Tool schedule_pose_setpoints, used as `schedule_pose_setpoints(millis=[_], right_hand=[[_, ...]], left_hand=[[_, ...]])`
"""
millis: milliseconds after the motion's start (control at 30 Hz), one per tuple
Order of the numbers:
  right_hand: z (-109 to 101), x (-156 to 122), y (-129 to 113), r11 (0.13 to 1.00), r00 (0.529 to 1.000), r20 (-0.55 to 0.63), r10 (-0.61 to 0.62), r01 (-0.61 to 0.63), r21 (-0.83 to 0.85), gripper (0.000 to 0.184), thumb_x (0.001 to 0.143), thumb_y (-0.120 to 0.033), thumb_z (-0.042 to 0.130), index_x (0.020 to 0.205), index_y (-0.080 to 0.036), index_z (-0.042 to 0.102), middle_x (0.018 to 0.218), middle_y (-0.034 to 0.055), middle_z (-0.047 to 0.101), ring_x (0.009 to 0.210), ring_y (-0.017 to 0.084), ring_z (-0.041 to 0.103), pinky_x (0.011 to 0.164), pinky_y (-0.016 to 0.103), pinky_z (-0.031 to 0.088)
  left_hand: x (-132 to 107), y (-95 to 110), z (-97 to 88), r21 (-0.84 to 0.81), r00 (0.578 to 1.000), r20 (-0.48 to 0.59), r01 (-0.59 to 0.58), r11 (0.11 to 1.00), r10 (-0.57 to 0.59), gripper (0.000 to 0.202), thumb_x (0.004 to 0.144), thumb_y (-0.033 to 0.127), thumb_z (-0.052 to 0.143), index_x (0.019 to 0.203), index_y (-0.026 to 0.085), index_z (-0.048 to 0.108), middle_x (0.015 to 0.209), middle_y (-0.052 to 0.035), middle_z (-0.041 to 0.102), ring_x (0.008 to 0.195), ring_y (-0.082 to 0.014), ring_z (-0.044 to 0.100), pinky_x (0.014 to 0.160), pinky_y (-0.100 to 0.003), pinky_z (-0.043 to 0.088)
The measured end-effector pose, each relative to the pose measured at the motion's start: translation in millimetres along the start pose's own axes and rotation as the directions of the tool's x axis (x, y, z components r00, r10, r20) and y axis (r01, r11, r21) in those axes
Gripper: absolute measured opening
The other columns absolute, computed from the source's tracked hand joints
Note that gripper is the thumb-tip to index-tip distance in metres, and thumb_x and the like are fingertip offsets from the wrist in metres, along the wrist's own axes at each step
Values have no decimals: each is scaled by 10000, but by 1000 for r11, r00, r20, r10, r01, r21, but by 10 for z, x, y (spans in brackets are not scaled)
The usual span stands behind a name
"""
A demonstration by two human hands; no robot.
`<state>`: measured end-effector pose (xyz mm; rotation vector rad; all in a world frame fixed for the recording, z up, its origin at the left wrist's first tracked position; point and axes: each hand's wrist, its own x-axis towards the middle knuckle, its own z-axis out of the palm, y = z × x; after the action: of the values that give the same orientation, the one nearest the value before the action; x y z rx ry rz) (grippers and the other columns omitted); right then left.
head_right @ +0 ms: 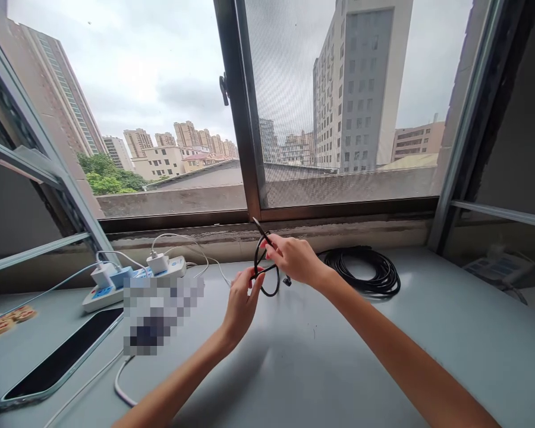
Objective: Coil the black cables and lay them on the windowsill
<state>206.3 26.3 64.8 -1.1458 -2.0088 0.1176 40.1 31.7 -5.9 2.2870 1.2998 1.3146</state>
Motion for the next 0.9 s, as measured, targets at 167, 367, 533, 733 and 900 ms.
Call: schedule_pose_setpoints(millis=[167,367,533,733,900], right_hand=[[-287,46,21,927,936,-340,93,43,372,389,991,-475,306,1073,-174,537,772,15,645,504,123,597,449,182,428],[-703,32,146,864,718,-644,265,120,488,489,902,-573,466,1039,-131,624,701,27,619,374,90,517,305,150,346],[-874,6,353,872,613,-703,362,43,487,443,916,-495,455,1023,-109,645,650,16,598,345,80,503,277,132,326],[-989,-28,230,881,482,-810,335,145,451,353,968,-293,367,1086,-65,610,632,-6,563,317,60,456,272,135,319],[-1064,-50,175,899,321,-911,259,264,349,374,991,-289,321,1011,-65,619,604,-22,515,296,43,376,254,148,228]], left_hand=[[24,-26,-10,18,996,-91,-2,1000,3,292,920,399,365,811,203,553,787,-23,617,739,-183,508,799,-348,367],[26,-61,-9,-224,999,-39,26,974,-36,417,880,516,404,682,193,578,595,6,539,546,-134,452,581,-258,366],[133,-91,-118,-546,949,-176,128,828,-262,426,843,560,460,710,183,605,480,21,485,471,-110,419,488,-226,324],[296,-262,-174,-881,747,-161,186,436,-645,405,810,542,540,649,171,516,393,58,388,364,-76,344,386,-193,257],[325,-342,-175,-931,682,-127,169,324,-720,403,818,524,542,640,186,417,407,85,333,336,-54,286,357,-173,216]])
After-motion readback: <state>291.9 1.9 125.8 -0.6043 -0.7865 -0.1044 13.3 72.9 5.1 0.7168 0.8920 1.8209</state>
